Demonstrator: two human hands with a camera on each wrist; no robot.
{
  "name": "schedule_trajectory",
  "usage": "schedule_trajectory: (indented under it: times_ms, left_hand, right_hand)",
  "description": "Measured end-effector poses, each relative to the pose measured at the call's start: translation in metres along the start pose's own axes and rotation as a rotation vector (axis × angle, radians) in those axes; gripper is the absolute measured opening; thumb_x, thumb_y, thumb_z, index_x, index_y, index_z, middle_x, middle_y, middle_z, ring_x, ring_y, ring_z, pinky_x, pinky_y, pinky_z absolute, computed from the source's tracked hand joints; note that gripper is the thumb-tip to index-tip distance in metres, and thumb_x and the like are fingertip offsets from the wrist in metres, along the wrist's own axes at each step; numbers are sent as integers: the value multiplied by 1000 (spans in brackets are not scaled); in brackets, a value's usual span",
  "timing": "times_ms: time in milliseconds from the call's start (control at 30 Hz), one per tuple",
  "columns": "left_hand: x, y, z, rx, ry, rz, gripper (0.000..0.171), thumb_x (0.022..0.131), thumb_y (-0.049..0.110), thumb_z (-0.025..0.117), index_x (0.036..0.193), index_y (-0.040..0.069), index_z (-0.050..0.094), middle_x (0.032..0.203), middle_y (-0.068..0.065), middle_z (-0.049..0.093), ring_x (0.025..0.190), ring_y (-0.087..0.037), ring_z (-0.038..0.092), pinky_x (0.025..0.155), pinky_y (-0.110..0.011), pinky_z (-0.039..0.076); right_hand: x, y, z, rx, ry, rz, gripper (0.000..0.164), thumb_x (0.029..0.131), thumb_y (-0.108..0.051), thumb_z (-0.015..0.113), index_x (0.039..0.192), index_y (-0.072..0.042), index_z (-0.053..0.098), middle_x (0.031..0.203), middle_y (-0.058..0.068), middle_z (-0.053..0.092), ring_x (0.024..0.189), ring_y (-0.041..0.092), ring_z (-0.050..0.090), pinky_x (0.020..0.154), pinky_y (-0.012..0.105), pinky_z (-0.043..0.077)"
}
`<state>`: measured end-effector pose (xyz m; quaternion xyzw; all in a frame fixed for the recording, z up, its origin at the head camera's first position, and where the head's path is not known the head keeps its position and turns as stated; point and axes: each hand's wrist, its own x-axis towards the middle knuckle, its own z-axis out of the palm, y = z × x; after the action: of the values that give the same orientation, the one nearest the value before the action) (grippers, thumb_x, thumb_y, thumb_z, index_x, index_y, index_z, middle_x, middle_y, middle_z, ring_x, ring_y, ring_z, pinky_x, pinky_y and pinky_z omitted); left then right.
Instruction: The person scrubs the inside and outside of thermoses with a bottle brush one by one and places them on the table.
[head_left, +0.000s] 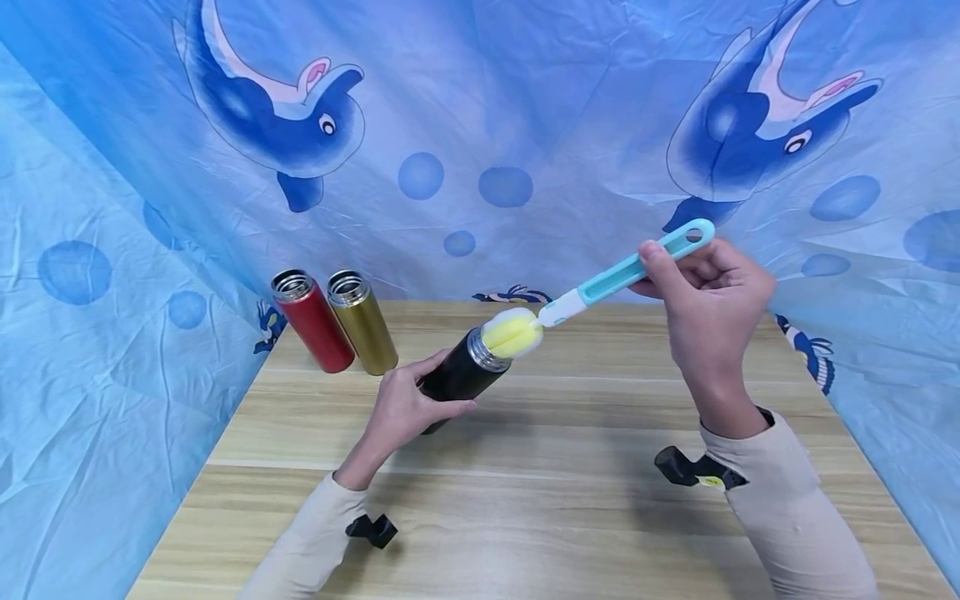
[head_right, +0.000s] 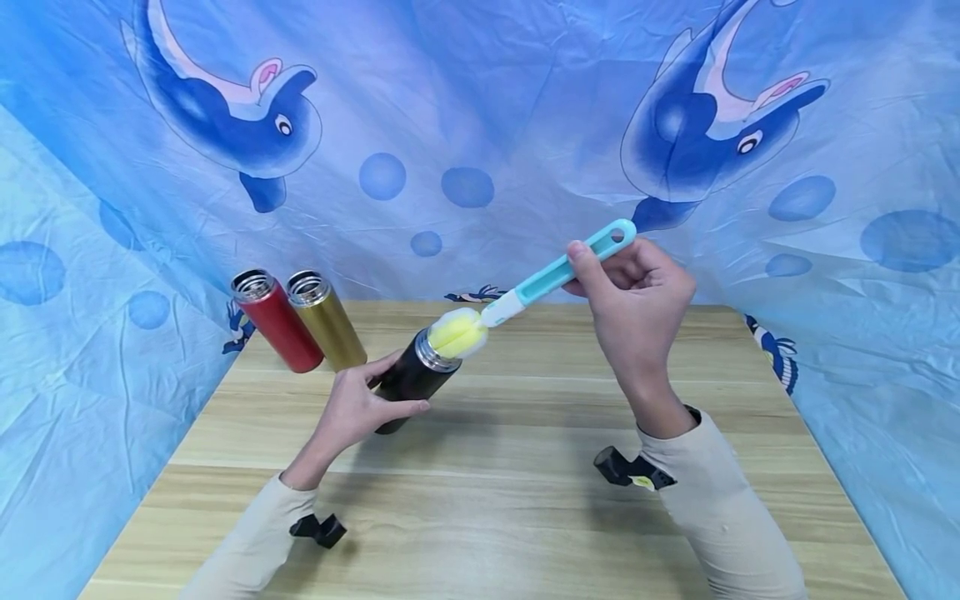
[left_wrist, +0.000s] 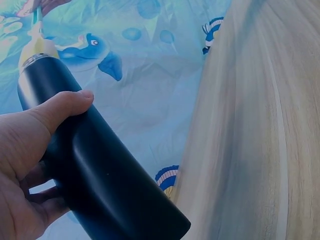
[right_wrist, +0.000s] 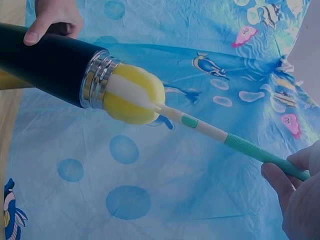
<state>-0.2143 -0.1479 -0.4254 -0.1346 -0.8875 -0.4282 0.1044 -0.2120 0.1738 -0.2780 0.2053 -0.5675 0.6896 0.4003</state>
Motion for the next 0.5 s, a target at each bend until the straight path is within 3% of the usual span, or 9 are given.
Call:
schedule_trajectory:
  times_ms: [500]
  left_hand:
    - [1,1,-1,-11,-33,-16,79,67,43,96,137,21,67,129,-5,71,104,-26,68,84,-47,58]
  right_hand:
    - [2,2,-4,58,22,24,17,84,6,78,94,17,70,81,17,75,71,19,76,63,27,61]
